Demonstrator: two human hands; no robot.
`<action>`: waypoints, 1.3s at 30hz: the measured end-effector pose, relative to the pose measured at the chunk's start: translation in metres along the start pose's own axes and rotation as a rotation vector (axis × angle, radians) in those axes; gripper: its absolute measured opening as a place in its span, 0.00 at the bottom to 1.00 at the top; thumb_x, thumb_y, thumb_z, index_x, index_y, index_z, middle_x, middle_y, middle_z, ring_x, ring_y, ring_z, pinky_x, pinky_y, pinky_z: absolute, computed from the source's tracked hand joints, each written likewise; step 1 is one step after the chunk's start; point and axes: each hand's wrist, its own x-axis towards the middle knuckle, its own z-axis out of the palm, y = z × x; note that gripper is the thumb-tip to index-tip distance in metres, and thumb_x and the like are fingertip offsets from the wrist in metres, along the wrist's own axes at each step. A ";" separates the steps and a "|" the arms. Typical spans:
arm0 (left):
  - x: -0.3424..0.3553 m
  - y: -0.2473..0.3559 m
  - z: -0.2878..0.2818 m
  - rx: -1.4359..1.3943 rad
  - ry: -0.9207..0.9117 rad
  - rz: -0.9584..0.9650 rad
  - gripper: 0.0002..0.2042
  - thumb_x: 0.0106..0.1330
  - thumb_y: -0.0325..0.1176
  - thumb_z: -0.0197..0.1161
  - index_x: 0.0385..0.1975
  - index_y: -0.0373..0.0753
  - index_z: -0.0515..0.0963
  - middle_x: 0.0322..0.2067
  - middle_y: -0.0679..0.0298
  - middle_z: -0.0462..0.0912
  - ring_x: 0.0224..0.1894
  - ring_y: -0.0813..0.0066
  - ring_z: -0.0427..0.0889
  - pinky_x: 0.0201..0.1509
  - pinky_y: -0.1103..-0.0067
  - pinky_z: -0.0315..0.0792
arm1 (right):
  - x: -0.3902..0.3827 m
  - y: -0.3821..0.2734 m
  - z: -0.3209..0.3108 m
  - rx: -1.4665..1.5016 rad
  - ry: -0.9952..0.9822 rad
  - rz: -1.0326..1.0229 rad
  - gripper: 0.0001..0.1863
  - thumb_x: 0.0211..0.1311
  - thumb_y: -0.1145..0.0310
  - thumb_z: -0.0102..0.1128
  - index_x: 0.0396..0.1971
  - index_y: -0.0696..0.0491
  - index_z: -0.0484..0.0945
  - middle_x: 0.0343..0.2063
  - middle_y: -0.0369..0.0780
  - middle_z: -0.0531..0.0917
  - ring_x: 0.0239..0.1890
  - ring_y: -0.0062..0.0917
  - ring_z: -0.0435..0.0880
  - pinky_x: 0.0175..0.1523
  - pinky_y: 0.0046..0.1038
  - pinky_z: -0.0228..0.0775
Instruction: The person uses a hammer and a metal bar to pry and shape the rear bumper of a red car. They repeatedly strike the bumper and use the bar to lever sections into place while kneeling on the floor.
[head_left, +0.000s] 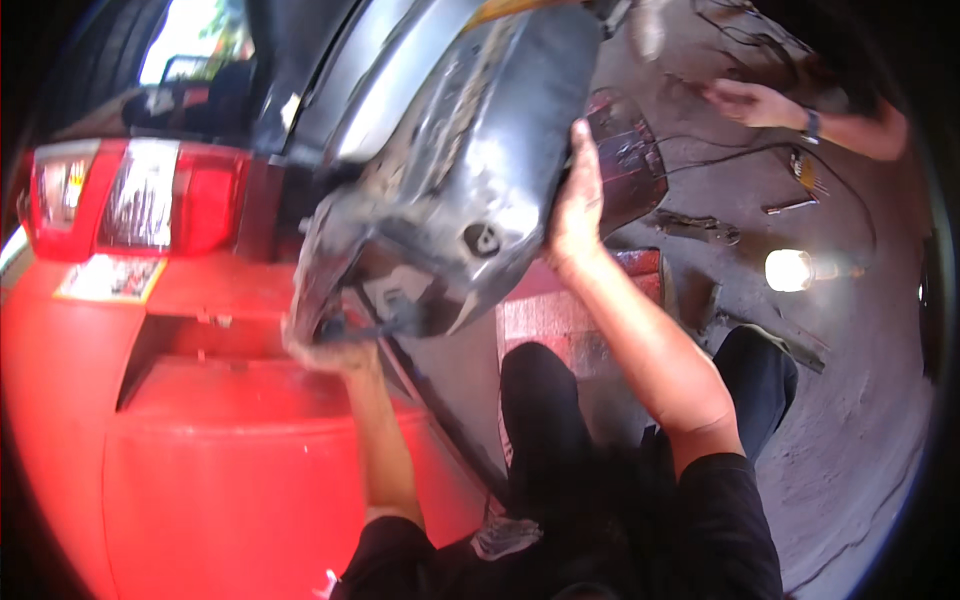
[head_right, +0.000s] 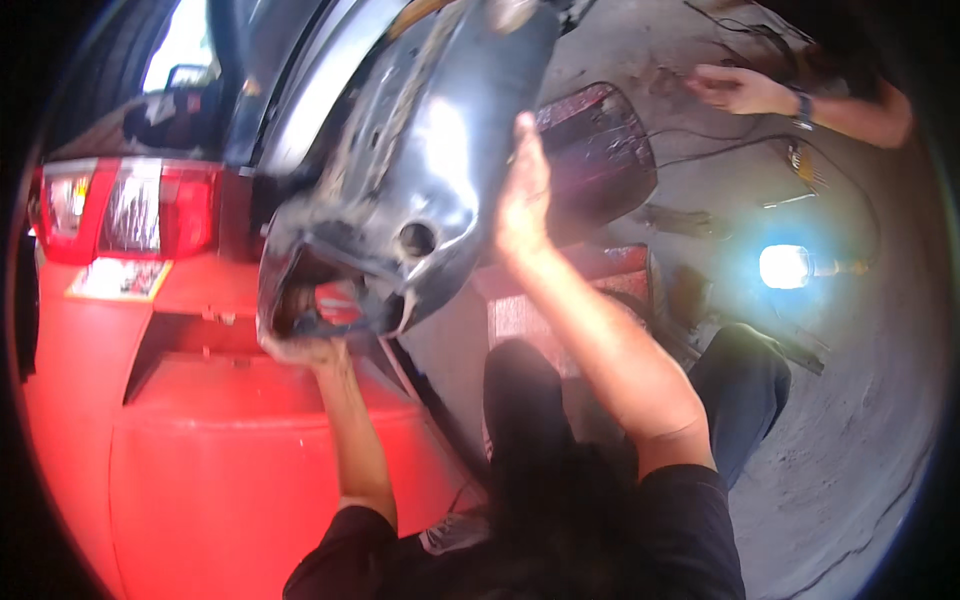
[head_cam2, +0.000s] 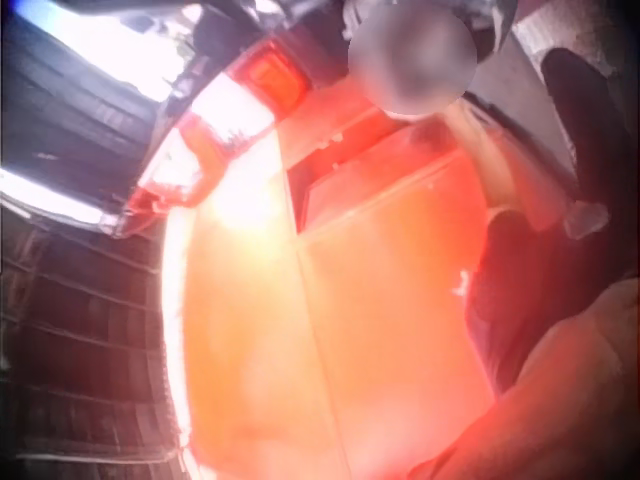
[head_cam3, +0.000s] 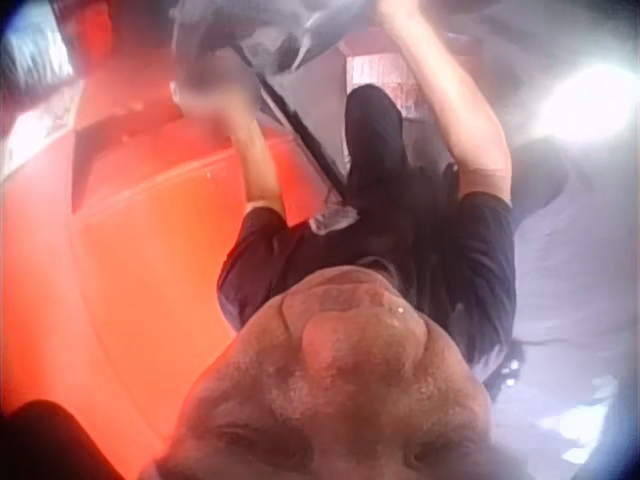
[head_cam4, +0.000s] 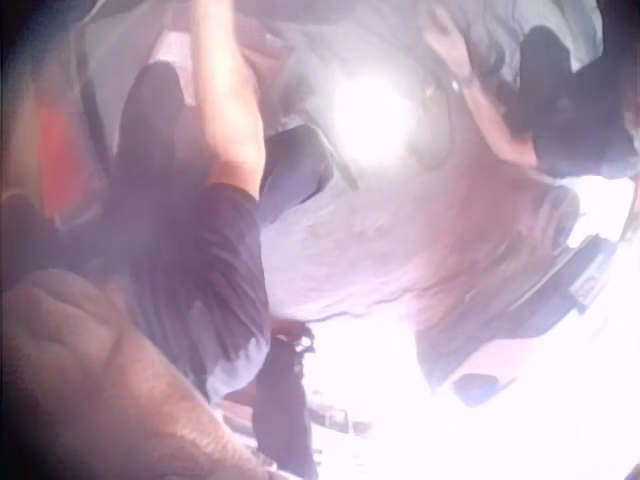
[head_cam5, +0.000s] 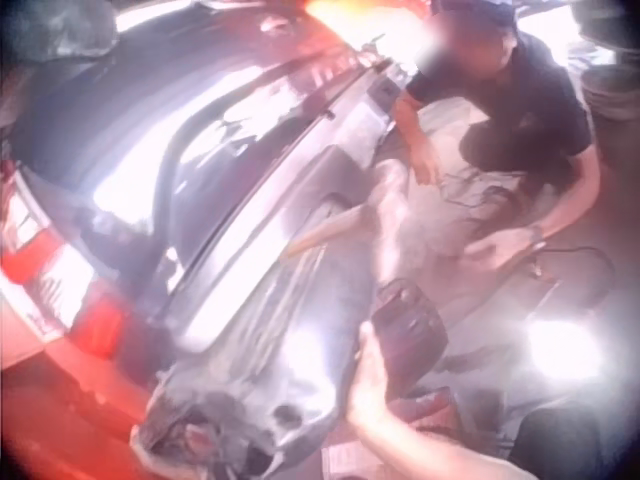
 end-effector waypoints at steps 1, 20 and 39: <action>-0.002 -0.003 0.002 0.024 0.072 -0.024 0.26 0.66 0.47 0.48 0.50 0.27 0.75 0.49 0.48 0.79 0.50 0.51 0.79 0.54 0.61 0.75 | 0.000 -0.003 0.000 0.051 -0.012 0.047 0.30 0.72 0.44 0.47 0.56 0.57 0.71 0.50 0.40 0.79 0.50 0.27 0.78 0.59 0.30 0.70; -0.005 -0.028 -0.014 0.310 -0.081 0.755 0.43 0.55 0.32 0.74 0.65 0.31 0.50 0.53 0.41 0.69 0.43 0.44 0.81 0.45 0.56 0.83 | 0.002 0.004 -0.003 -0.041 0.085 0.003 0.30 0.75 0.48 0.43 0.63 0.57 0.66 0.59 0.38 0.73 0.59 0.24 0.72 0.66 0.27 0.60; -0.005 -0.035 -0.014 -0.241 0.257 -0.102 0.22 0.66 0.46 0.53 0.49 0.34 0.76 0.52 0.52 0.76 0.54 0.56 0.74 0.60 0.59 0.68 | 0.013 0.022 -0.028 -0.133 0.025 -0.280 0.29 0.75 0.49 0.45 0.61 0.58 0.70 0.56 0.38 0.77 0.53 0.24 0.77 0.63 0.25 0.65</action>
